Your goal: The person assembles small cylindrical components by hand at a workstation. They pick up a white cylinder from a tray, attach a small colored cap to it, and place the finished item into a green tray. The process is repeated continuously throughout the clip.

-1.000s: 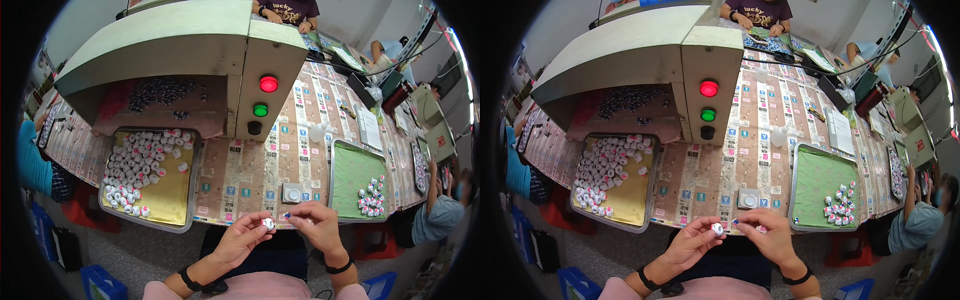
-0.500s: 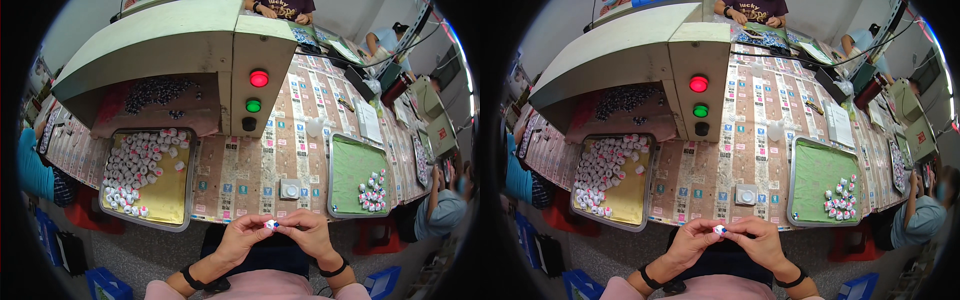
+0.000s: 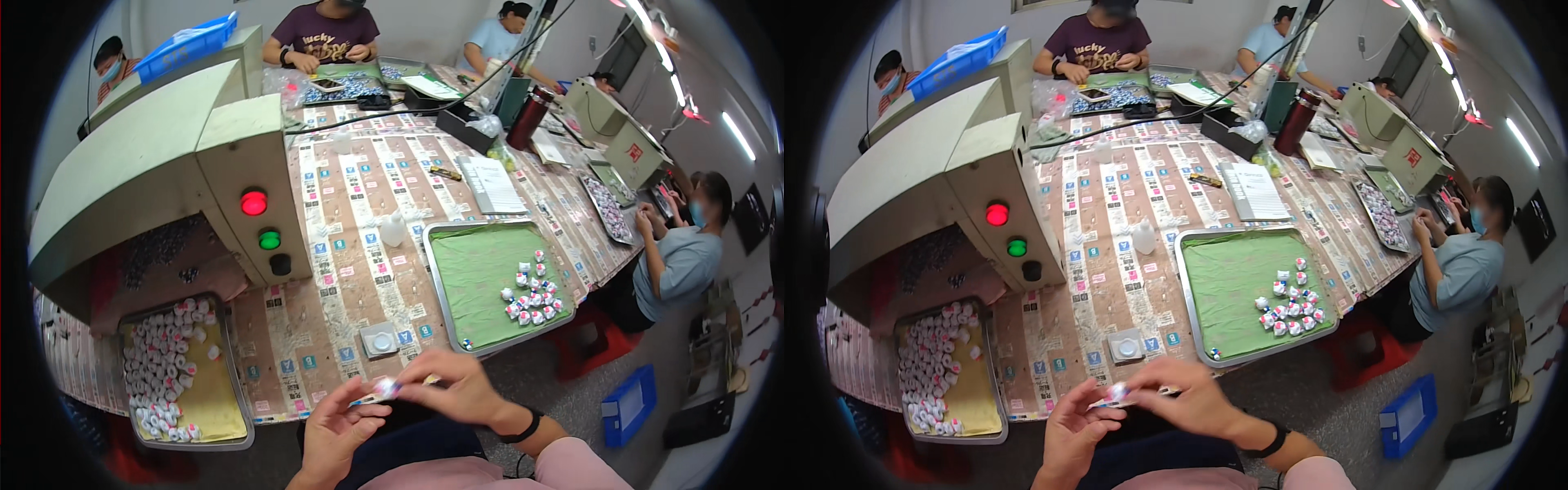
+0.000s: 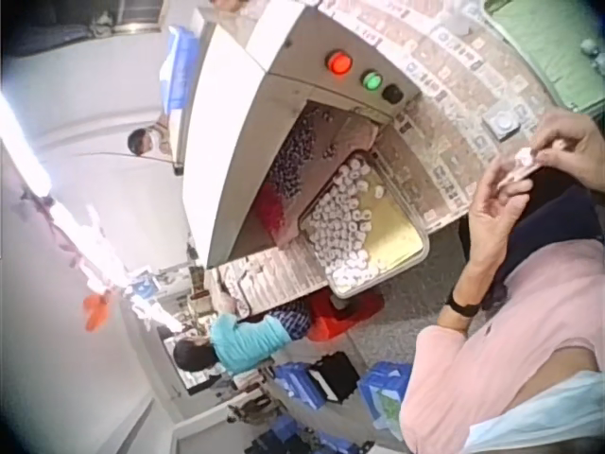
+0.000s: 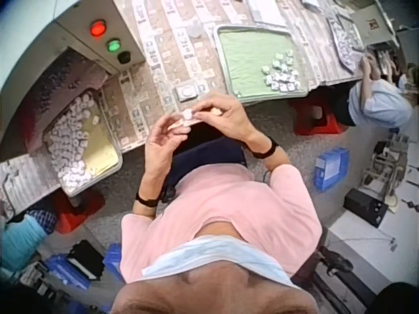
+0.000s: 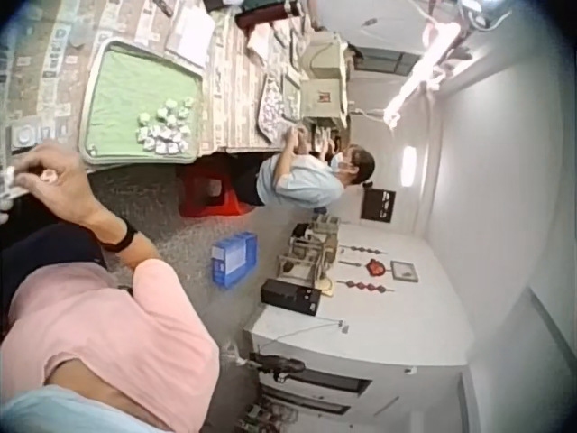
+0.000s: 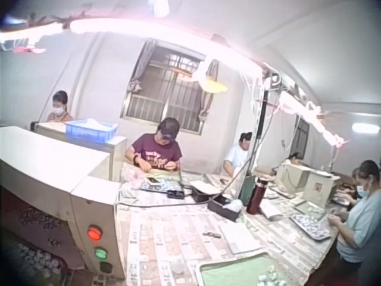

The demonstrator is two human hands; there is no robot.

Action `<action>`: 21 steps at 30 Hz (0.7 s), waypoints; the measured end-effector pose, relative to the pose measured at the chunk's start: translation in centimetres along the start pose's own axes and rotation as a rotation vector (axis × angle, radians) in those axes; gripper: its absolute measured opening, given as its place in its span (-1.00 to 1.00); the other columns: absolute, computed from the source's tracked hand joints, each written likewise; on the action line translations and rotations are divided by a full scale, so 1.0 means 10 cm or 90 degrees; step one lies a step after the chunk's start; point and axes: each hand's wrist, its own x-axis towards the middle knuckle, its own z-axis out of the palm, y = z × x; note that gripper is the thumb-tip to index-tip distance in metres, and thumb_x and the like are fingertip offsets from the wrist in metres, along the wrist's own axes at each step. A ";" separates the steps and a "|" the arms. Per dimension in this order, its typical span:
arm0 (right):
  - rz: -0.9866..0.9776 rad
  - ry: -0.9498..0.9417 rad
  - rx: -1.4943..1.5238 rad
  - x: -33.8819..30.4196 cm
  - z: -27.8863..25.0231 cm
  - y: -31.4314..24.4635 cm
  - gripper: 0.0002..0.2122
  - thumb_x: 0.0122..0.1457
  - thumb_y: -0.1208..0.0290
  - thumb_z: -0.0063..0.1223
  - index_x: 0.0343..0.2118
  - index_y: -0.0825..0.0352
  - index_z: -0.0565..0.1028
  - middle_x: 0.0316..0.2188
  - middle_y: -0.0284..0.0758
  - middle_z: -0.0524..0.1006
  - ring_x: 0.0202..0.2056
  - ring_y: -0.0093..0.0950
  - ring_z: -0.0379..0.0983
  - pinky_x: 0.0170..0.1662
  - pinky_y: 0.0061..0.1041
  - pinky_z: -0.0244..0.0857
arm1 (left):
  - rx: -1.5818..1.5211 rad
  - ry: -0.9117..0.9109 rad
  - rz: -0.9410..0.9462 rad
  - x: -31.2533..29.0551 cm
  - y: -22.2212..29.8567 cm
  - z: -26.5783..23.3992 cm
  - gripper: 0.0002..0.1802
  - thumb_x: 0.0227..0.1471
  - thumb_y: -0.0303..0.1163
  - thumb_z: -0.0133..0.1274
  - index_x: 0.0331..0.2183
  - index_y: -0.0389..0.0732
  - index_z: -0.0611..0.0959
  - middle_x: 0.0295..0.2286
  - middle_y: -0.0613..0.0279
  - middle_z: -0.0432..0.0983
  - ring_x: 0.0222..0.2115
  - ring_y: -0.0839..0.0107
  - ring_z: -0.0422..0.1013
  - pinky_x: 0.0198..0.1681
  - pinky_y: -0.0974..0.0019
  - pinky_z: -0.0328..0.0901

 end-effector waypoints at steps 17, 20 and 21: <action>0.133 0.433 -0.479 -0.35 -2.02 1.63 -0.93 -0.02 0.54 0.07 -0.46 0.41 0.48 -0.51 -0.31 0.46 -0.41 -0.48 0.35 -0.26 -0.46 0.24 | 0.896 0.392 0.288 -0.59 1.38 -1.12 -0.61 -0.19 -0.54 0.17 -0.20 -0.23 0.57 -0.25 0.19 0.42 -0.28 0.37 0.37 -0.27 0.37 0.29; 0.058 0.402 -0.559 -0.28 -1.85 1.39 -0.88 0.02 0.52 0.09 -0.38 0.41 0.46 -0.35 -0.25 0.47 -0.26 -0.38 0.37 -0.19 -0.41 0.22 | 1.005 0.404 0.253 -0.74 1.50 -1.25 -0.54 -0.23 -0.46 0.24 -0.17 -0.22 0.55 -0.18 0.11 0.38 -0.15 0.21 0.29 -0.12 0.26 0.25; 0.024 0.417 -0.568 -0.26 -1.71 1.25 -0.89 0.02 0.53 0.09 -0.38 0.41 0.46 -0.34 -0.26 0.47 -0.25 -0.38 0.37 -0.20 -0.41 0.22 | 1.056 0.396 0.253 -0.73 1.51 -1.27 -0.51 -0.24 -0.43 0.25 -0.16 -0.21 0.54 -0.16 0.09 0.36 -0.12 0.17 0.27 -0.08 0.24 0.23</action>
